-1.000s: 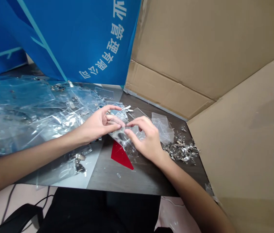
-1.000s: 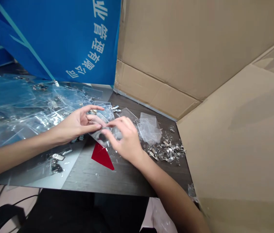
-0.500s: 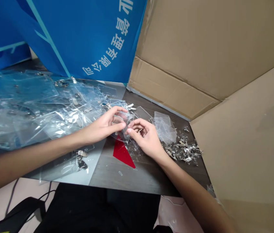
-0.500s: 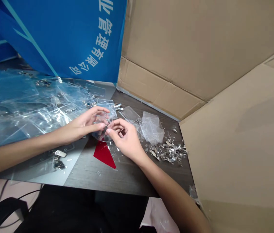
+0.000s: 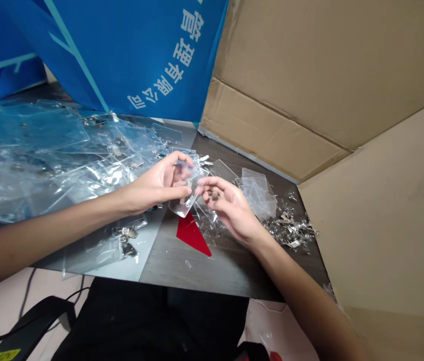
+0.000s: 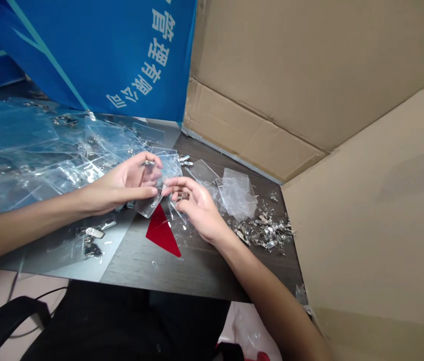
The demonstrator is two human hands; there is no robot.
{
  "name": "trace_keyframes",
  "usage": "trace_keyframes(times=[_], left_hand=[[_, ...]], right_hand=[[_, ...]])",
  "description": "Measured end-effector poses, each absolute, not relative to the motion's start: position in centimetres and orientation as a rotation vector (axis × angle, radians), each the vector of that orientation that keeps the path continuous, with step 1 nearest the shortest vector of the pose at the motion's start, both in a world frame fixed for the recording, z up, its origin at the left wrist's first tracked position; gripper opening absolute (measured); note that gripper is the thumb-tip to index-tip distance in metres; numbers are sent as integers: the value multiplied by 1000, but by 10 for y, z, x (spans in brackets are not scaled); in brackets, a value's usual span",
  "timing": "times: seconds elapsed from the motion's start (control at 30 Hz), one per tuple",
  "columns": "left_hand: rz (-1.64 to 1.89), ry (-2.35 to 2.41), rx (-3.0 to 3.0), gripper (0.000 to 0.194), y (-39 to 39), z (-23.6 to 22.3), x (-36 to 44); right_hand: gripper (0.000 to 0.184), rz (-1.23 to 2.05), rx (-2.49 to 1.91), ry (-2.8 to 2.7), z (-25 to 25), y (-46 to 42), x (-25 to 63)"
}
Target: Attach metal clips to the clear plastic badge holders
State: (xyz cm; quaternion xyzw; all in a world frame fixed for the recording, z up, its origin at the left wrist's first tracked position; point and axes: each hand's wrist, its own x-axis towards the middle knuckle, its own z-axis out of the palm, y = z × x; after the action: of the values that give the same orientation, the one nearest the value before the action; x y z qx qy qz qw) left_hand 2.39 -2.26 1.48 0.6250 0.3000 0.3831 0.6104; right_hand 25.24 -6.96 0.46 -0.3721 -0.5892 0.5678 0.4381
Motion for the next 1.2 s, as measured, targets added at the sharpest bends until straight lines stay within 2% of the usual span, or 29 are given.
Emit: trace_keyframes(times=[0.1, 0.27, 0.37, 0.5, 0.7, 0.93, 1.03, 1.2], left_hand=[[934, 739, 1464, 53, -20, 17, 23], [916, 755, 1458, 45, -23, 19, 25], [871, 777, 1470, 37, -24, 18, 25], [806, 835, 1530, 50, -22, 12, 24], [827, 743, 1621, 57, -21, 3, 22], [804, 689, 1656, 47, -26, 6, 22], [802, 727, 1689, 42, -25, 6, 22], [848, 793, 1668, 40, -24, 10, 23]], right_hand=[[53, 1466, -961, -1385, -3, -63, 257], [36, 1472, -898, -1218, -13, -58, 259], [40, 1454, -891, -1164, -13, -59, 256], [48, 1442, -908, -1162, -11, -61, 253], [28, 1317, -1028, -1281, -10, -62, 252], [15, 1416, -985, -1193, -6, -66, 255], [19, 1466, -977, -1188, -4, -68, 255], [40, 1586, -927, -1126, -8, -66, 256]])
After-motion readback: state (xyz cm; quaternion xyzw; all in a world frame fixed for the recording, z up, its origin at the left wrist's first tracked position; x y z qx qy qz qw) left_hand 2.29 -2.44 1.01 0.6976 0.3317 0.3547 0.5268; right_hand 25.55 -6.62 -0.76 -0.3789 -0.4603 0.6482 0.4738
